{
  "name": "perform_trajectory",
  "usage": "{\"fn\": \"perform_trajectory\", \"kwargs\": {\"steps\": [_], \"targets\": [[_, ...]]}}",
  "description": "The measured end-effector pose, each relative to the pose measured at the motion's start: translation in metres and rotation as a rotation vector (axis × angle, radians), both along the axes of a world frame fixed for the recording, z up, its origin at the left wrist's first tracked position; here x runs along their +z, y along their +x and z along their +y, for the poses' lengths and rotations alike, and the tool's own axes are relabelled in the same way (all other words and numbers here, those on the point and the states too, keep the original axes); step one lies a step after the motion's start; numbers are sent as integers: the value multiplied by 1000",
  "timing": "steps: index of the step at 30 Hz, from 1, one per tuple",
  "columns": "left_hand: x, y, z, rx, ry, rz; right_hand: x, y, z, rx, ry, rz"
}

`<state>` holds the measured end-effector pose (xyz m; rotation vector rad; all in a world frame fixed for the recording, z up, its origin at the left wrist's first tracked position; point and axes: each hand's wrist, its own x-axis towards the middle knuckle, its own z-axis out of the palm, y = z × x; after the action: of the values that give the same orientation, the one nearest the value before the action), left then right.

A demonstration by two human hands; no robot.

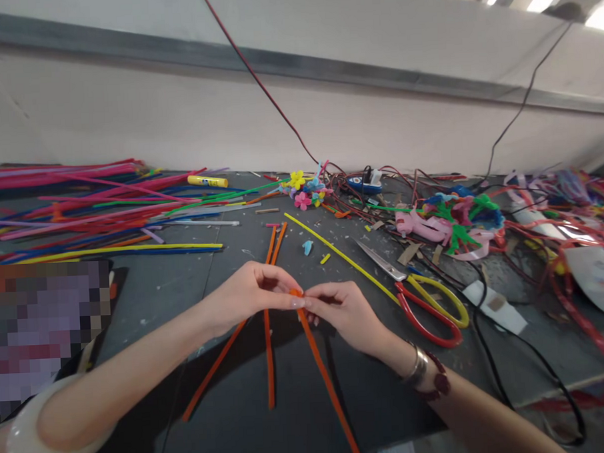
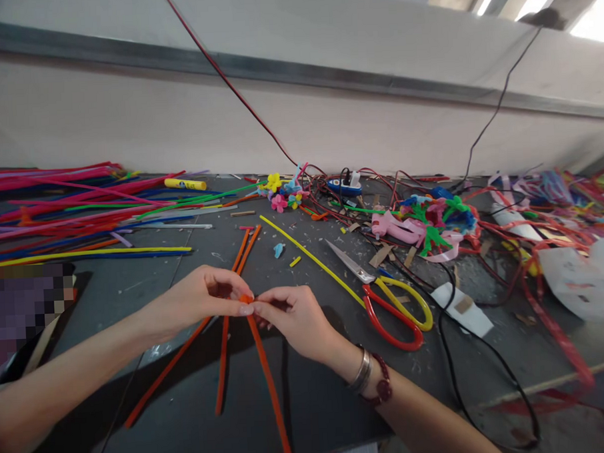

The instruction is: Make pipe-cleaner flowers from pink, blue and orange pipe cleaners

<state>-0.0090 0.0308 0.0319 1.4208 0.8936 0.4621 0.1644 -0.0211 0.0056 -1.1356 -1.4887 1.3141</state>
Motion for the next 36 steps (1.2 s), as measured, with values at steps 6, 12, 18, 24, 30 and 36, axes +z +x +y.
{"fn": "perform_trajectory", "kwargs": {"steps": [6, 12, 18, 24, 30, 36], "targets": [[-11, 0, 3, 102, -185, -110, -4, 6, 5, 59, -141, 126], [-22, 4, 0, 179, -293, -194, -5, 7, 7, 93, -235, 139], [-32, 3, 0, 149, -253, -214, -10, 2, 4, 29, -137, 5], [-33, 2, 2, 112, -143, -120, -9, 2, 5, -37, -156, -31], [-32, 3, 2, 94, -68, -143, -11, 5, 7, -6, -227, 86], [-33, 2, 2, 83, 12, -102, -15, 5, 8, 18, -265, 123]]}}
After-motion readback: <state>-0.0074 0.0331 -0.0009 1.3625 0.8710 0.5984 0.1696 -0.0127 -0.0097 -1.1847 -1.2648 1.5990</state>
